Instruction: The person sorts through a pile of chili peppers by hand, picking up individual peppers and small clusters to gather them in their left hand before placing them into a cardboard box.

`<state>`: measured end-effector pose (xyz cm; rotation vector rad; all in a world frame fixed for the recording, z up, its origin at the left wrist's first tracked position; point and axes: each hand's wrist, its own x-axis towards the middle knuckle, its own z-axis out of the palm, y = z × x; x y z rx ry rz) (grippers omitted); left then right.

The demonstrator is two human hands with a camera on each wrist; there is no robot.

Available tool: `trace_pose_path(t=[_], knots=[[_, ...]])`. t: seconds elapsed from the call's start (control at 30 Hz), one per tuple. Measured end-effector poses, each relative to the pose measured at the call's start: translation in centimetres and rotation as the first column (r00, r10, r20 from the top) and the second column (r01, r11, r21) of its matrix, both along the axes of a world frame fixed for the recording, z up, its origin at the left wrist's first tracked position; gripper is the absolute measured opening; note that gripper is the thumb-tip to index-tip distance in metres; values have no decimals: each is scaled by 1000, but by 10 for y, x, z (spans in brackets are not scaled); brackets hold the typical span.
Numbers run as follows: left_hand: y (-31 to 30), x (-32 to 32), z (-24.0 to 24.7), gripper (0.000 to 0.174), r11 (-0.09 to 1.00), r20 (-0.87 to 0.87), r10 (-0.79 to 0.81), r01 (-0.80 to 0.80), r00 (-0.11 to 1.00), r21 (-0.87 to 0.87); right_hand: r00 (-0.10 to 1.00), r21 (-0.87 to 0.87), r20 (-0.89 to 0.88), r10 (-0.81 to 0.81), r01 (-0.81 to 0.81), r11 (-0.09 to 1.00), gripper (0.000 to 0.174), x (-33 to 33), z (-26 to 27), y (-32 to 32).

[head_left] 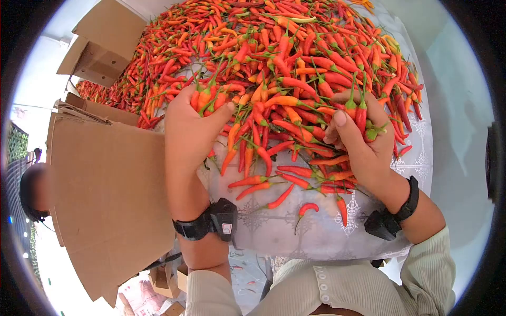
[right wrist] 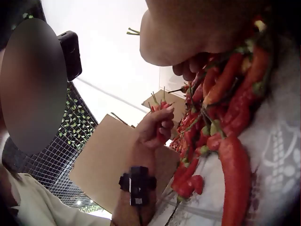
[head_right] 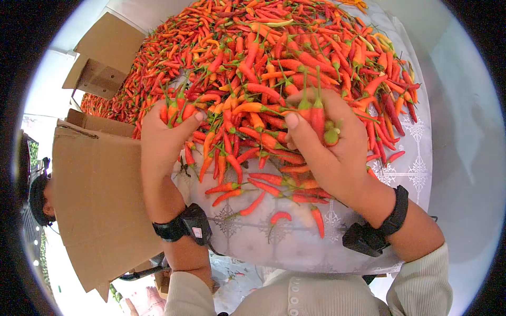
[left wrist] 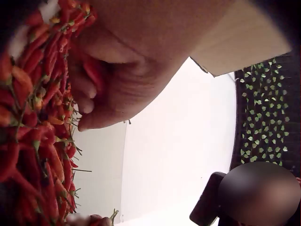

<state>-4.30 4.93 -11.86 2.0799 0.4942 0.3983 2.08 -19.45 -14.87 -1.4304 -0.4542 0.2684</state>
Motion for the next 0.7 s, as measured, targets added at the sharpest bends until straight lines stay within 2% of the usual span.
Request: trace_pose_path(t=[0.1, 0.2, 0.3, 0.5, 0.6, 0.7], knots=[[4, 1, -1, 28, 999, -147, 32, -31, 989, 10, 1000, 47, 17, -26, 26, 999, 12, 1, -5, 2], [12, 1, -12, 34, 988, -190, -74, 97, 979, 117, 999, 102, 35, -30, 27, 994, 10, 1, -9, 3], [4, 5, -19, 35, 974, -189, -218, 227, 957, 25, 1000, 58, -7, -23, 24, 998, 10, 1, -5, 2], [-20, 8, -6, 43, 907, -324, -140, 253, 935, 337, 1000, 15, 16, 3, -3, 1000, 12, 3, -8, 0], [-19, 9, -14, 42, 902, -265, -142, 235, 954, 362, 1000, 18, 13, -9, 9, 1000, 12, 3, -7, 2], [-19, 10, -15, 39, 935, -213, -134, 195, 968, 298, 1000, 8, 24, -13, 13, 1000, 12, 3, -7, 1]])
